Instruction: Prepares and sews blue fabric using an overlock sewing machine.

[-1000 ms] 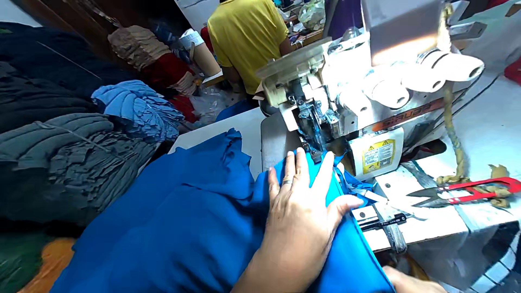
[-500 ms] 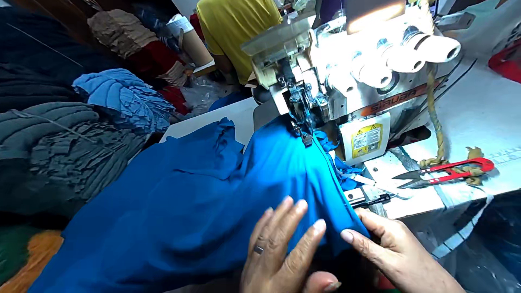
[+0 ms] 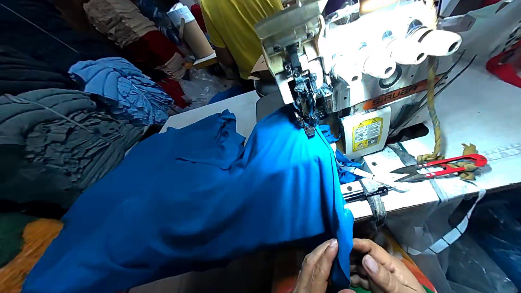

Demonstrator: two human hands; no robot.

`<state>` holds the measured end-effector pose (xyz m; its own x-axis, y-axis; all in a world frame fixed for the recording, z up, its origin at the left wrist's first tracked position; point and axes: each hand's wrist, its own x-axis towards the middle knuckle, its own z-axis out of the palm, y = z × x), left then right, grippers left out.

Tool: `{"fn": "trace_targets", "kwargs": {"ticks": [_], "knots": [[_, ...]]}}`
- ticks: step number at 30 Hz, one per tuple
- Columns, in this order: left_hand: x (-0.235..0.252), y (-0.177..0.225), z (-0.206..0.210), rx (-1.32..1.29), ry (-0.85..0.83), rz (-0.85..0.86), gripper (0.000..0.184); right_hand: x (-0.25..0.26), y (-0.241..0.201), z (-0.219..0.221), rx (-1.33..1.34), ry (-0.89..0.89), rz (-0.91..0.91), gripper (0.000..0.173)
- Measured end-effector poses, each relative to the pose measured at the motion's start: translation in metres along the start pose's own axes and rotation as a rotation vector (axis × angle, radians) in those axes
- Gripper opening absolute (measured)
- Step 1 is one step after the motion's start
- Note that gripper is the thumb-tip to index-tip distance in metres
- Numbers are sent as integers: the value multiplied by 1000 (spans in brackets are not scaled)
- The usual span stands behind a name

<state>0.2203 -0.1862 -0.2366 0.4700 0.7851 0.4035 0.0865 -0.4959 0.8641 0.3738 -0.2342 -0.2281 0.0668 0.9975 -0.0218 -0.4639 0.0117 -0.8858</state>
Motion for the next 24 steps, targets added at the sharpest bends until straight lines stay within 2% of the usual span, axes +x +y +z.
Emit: {"fn": "trace_targets", "kwargs": {"ticks": [4,8,13,16,19,24], "knots": [[6,1,3,-9,-24,43,43,11,-7,4,17,92,13,18],[6,-1,5,-93,14,26,42,18,-9,4,51,92,-38,14],[6,-6,6,-356,56,-90,42,19,-4,3,5,118,-93,16],[12,0,3,-368,64,-210,39,17,-5,3,-64,130,-123,15],[17,4,6,-343,38,-175,33,17,-9,2,-131,153,-137,14],[21,1,14,-273,87,-79,25,16,-17,1,-233,139,-180,7]]}}
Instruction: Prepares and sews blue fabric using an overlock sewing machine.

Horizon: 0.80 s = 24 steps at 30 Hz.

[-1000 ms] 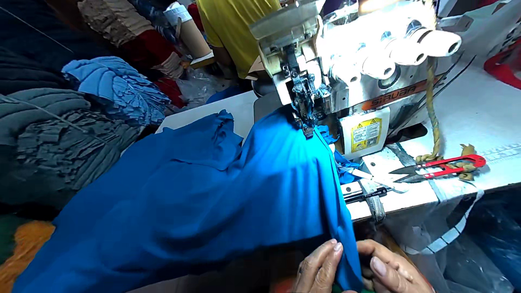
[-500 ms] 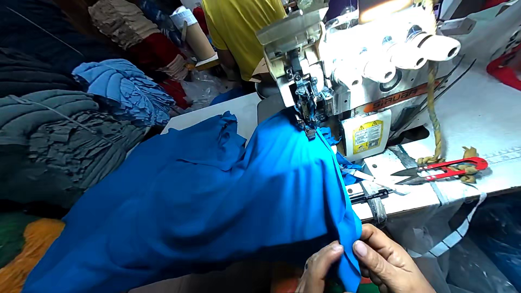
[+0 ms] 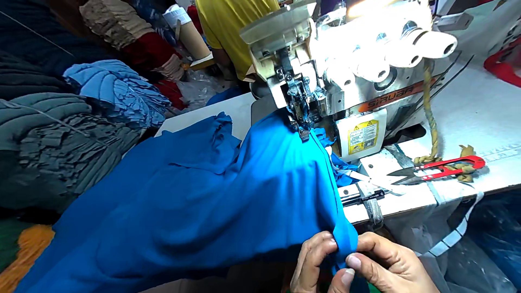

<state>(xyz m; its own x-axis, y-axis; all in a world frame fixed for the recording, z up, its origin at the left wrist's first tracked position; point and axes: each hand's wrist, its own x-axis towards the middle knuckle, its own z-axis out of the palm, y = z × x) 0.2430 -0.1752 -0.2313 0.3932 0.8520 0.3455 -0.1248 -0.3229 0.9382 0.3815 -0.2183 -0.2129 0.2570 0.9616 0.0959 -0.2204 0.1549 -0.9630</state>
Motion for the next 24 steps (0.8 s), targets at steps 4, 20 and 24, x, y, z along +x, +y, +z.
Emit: {"fn": "trace_targets", "kwargs": {"ticks": [4,20,24], "knots": [[4,1,-1,105,-8,106,21,-2,-3,0,-66,-40,-44,12],[25,18,-12,684,22,602,11,-7,-32,2,-294,-146,-128,22],[32,22,-16,564,18,585,12,-2,-36,0,-330,-215,-171,23]]}}
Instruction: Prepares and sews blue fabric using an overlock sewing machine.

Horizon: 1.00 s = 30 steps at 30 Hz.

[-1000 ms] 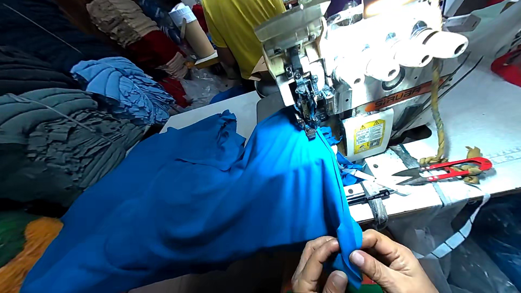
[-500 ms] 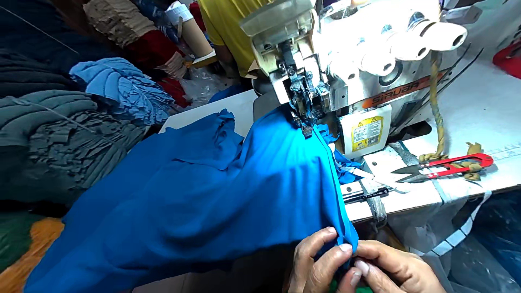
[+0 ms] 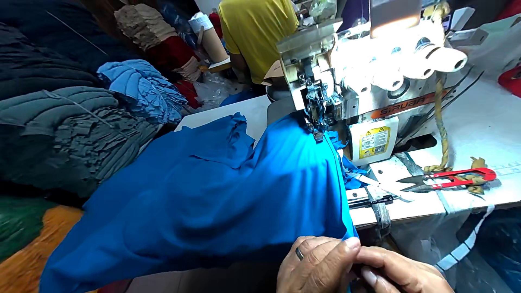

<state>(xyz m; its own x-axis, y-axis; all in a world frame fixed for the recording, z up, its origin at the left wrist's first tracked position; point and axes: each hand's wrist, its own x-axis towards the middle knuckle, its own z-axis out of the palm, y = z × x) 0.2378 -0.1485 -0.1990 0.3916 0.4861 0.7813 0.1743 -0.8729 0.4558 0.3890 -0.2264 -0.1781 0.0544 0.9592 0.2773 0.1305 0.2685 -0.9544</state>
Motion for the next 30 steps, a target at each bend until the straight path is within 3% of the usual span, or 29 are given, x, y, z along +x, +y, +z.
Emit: {"fn": "trace_targets", "kwargs": {"ticks": [3,8,12,15,19,25,30], "knots": [[5,-1,-5,-76,25,-61,21,7,0,-7,-96,-26,-89,22],[13,-1,-11,-204,74,-170,36,40,9,-30,-367,81,-323,20],[15,-2,-12,-235,80,-164,38,77,18,-34,-447,-125,-541,33],[16,-1,-14,-181,81,-143,36,99,17,-37,-439,-286,-483,37],[18,0,-16,-226,136,-174,38,104,6,-40,-265,-393,-398,16],[17,2,-15,-235,153,-175,37,93,3,-30,-74,-359,-457,21],[17,2,-15,-178,134,-134,34,87,5,-27,-237,-254,-523,22]]}}
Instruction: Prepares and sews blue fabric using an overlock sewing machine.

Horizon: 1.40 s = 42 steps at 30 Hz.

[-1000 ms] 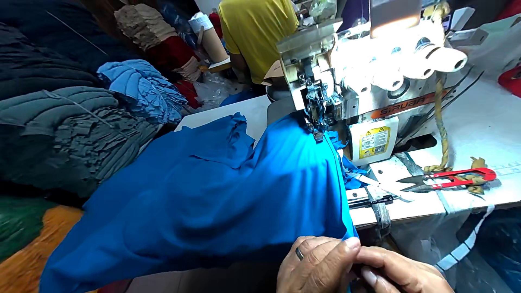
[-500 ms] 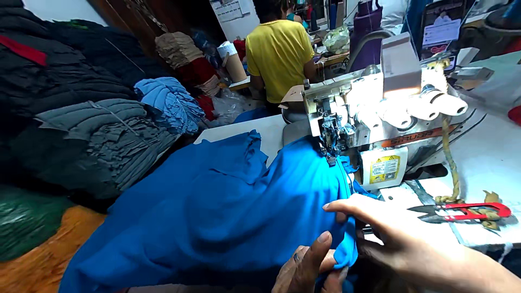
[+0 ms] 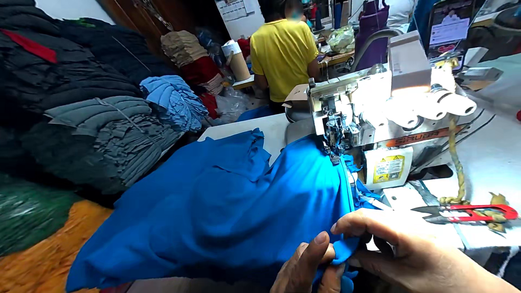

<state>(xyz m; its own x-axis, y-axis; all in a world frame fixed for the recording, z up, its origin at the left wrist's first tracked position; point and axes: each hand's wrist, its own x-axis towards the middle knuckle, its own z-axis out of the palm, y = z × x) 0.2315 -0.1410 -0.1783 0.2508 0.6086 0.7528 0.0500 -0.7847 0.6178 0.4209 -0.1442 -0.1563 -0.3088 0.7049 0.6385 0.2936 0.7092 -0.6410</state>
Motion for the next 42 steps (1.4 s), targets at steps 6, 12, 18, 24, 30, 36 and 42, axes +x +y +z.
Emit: {"fn": "trace_targets", "kwargs": {"ticks": [6,12,18,24,30,36,42], "knots": [[-2,-5,5,46,-23,-19,54,-2,-9,0,-196,49,-32,12],[-7,-29,18,414,-102,163,18,-11,-23,-18,-191,-38,38,15],[0,-24,0,421,-263,338,19,-33,-19,-42,-194,-102,86,14],[18,-35,-8,478,-276,320,22,-27,4,-34,-191,-27,51,10],[59,-58,-15,612,-270,320,27,0,48,-23,-468,191,-120,10],[99,-64,-22,614,-421,210,29,25,43,-19,-671,214,-70,15],[105,-133,-44,628,-355,313,15,19,39,-19,-702,196,-77,21]]}}
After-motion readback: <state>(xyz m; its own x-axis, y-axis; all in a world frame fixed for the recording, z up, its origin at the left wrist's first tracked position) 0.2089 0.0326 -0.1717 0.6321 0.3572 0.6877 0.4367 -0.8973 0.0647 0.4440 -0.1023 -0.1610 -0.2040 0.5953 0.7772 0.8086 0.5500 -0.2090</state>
